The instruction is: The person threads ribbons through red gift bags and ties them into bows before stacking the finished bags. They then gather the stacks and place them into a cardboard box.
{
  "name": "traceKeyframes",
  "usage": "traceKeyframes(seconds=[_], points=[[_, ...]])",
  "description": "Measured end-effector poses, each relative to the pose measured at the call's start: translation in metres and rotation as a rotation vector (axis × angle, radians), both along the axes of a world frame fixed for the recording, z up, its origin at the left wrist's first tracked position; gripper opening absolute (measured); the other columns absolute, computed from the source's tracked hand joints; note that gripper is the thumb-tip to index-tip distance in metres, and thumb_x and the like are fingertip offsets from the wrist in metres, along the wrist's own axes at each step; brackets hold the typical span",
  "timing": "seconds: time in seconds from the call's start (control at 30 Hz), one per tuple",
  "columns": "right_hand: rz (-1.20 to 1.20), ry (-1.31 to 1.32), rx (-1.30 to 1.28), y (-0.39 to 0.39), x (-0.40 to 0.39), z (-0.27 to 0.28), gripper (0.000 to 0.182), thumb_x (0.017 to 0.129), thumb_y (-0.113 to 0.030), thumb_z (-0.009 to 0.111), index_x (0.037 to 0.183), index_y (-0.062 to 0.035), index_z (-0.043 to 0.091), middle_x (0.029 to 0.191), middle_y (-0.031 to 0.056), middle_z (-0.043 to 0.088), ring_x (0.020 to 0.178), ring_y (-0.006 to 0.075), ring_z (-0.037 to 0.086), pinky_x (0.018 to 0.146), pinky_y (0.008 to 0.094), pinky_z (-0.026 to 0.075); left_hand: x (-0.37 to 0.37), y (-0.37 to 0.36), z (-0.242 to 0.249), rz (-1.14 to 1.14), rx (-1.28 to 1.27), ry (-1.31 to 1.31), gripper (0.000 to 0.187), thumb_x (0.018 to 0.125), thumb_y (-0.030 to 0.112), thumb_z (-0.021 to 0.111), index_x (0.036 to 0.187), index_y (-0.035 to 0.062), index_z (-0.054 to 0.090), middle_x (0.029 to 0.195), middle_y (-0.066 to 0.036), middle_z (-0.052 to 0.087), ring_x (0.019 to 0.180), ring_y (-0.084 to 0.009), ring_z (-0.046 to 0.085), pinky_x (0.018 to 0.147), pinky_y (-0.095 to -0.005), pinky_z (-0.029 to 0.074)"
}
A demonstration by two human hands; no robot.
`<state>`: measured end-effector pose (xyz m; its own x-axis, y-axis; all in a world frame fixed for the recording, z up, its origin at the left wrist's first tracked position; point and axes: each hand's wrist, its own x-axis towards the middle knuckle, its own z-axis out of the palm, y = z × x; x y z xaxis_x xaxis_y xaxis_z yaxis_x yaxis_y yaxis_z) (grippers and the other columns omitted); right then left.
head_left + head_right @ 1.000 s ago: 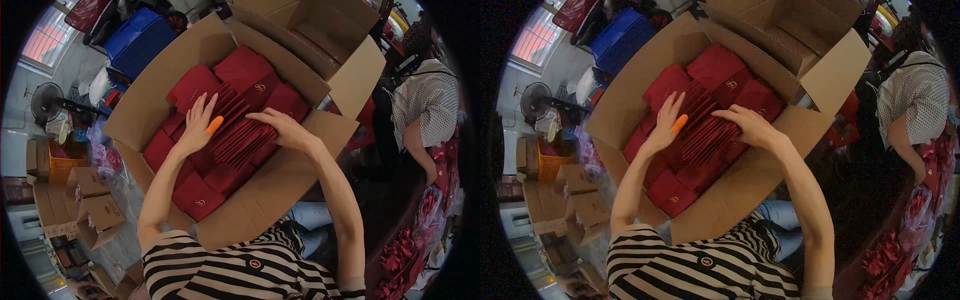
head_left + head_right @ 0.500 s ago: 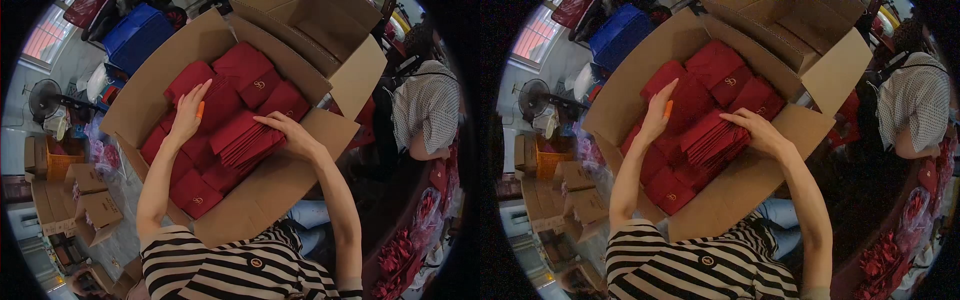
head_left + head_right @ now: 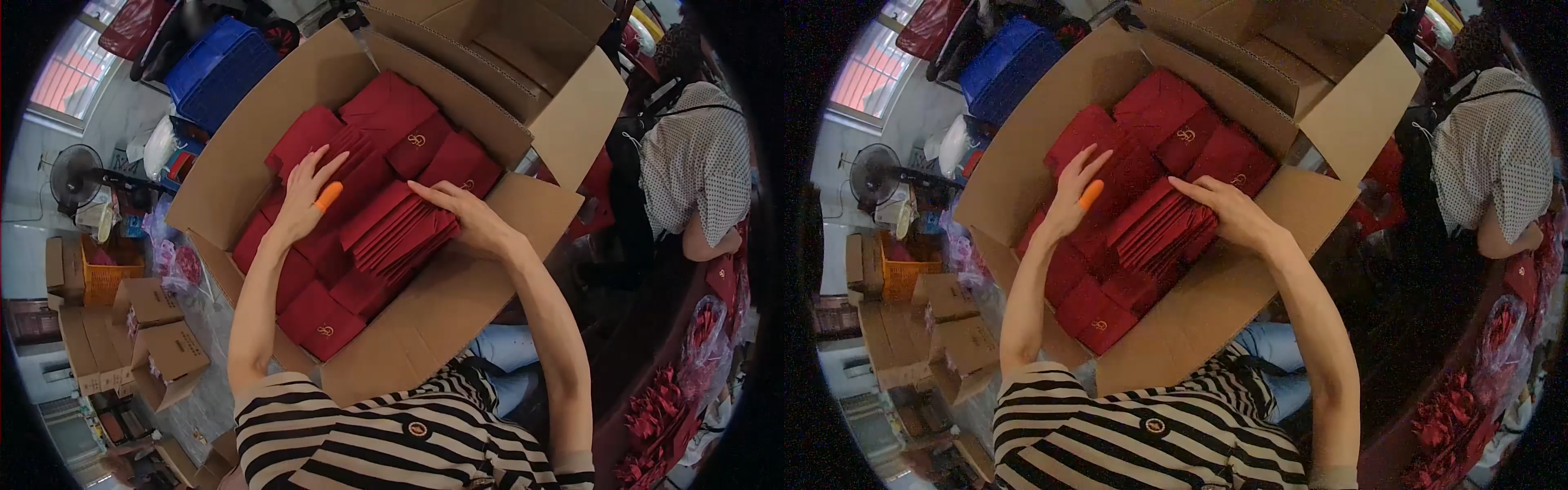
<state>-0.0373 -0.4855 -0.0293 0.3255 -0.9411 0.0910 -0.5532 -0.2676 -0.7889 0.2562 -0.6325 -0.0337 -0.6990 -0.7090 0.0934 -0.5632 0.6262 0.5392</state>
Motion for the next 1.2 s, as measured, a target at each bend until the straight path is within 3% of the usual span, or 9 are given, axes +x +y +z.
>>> traceKeyframes(seconds=[0.07,0.2,0.27,0.37,0.47,0.63,0.73,0.83,1.2], points=[[-0.001,0.020,0.003,-0.001,0.001,0.001,0.085,0.077,0.005,0.069,0.151,-0.0195,0.036,0.127,0.0161,0.053,0.116,0.0357,0.055,0.098,0.0409,0.048,-0.004,0.008,0.006,-0.049,-0.032,-0.228,0.089,0.080,0.077,0.054,0.152,0.0276,0.035,0.161,-0.016,0.013,0.149,-0.0403,0.007,0.118,-0.0577,0.006],[0.001,0.042,0.005,-0.002,0.000,-0.004,0.085,0.077,0.005,0.069,0.151,-0.0183,0.035,0.129,0.0161,0.053,0.117,0.0356,0.054,0.100,0.0408,0.047,-0.008,0.024,0.015,-0.098,-0.136,-0.333,0.095,0.075,0.076,0.062,0.152,0.0297,0.033,0.163,-0.015,0.006,0.150,-0.0384,0.000,0.118,-0.0603,0.005],[-0.007,0.054,0.008,-0.001,0.000,-0.005,0.084,0.076,0.006,0.068,0.150,-0.0174,0.037,0.129,0.0160,0.052,0.119,0.0354,0.053,0.101,0.0408,0.046,-0.008,0.022,0.016,-0.095,-0.085,-0.335,0.088,0.080,0.068,0.064,0.152,0.0293,0.033,0.163,-0.014,0.006,0.150,-0.0381,0.000,0.118,-0.0587,0.006],[0.010,0.078,0.014,-0.002,-0.002,-0.007,0.083,0.075,0.008,0.068,0.149,-0.0170,0.039,0.130,0.0158,0.052,0.120,0.0351,0.053,0.103,0.0406,0.045,-0.001,0.006,0.007,-0.078,0.096,-0.069,0.066,0.092,0.019,0.059,0.152,0.0274,0.034,0.162,-0.013,0.016,0.149,-0.0384,0.008,0.119,-0.0530,0.013],[0.014,0.053,0.005,0.000,-0.001,-0.003,0.082,0.074,0.009,0.068,0.148,-0.0160,0.040,0.130,0.0156,0.052,0.120,0.0349,0.052,0.103,0.0406,0.046,0.001,-0.003,0.002,-0.065,0.232,0.206,0.064,0.094,0.008,0.052,0.152,0.0266,0.034,0.161,-0.014,0.020,0.149,-0.0379,0.010,0.120,-0.0487,0.014],[0.000,0.046,0.020,-0.001,0.000,-0.004,0.084,0.074,0.009,0.068,0.148,-0.0162,0.040,0.128,0.0153,0.052,0.119,0.0348,0.053,0.102,0.0405,0.046,0.009,-0.007,-0.008,-0.104,0.173,0.065,0.053,0.095,0.004,0.047,0.142,0.0279,0.051,0.159,-0.014,0.023,0.149,-0.0368,0.012,0.120,-0.0472,0.014],[0.000,0.019,0.018,-0.002,0.000,-0.003,0.085,0.074,0.007,0.069,0.149,-0.0170,0.038,0.127,0.0151,0.053,0.118,0.0349,0.053,0.101,0.0407,0.046,0.005,0.001,-0.005,-0.091,0.110,0.018,0.041,0.097,0.022,0.056,0.137,0.0289,0.056,0.160,-0.014,0.021,0.149,-0.0369,0.010,0.120,-0.0528,0.011],[-0.008,0.003,0.034,-0.001,0.002,0.003,0.086,0.076,0.005,0.070,0.151,-0.0179,0.034,0.125,0.0150,0.053,0.117,0.0351,0.054,0.100,0.0412,0.047,-0.009,0.020,0.016,-0.094,-0.112,-0.313,0.077,0.076,0.071,0.063,0.140,0.0287,0.054,0.163,-0.012,0.011,0.150,-0.0366,0.002,0.117,-0.0624,0.003],[-0.017,0.044,0.018,0.000,0.003,0.004,0.087,0.078,0.003,0.069,0.152,-0.0237,0.032,0.126,0.0159,0.054,0.115,0.0356,0.056,0.098,0.0419,0.048,-0.004,0.015,0.015,-0.138,-0.086,-0.316,0.084,0.072,0.066,0.070,0.144,0.0302,0.048,0.163,-0.012,0.010,0.150,-0.0375,0.003,0.116,-0.0626,0.004]])
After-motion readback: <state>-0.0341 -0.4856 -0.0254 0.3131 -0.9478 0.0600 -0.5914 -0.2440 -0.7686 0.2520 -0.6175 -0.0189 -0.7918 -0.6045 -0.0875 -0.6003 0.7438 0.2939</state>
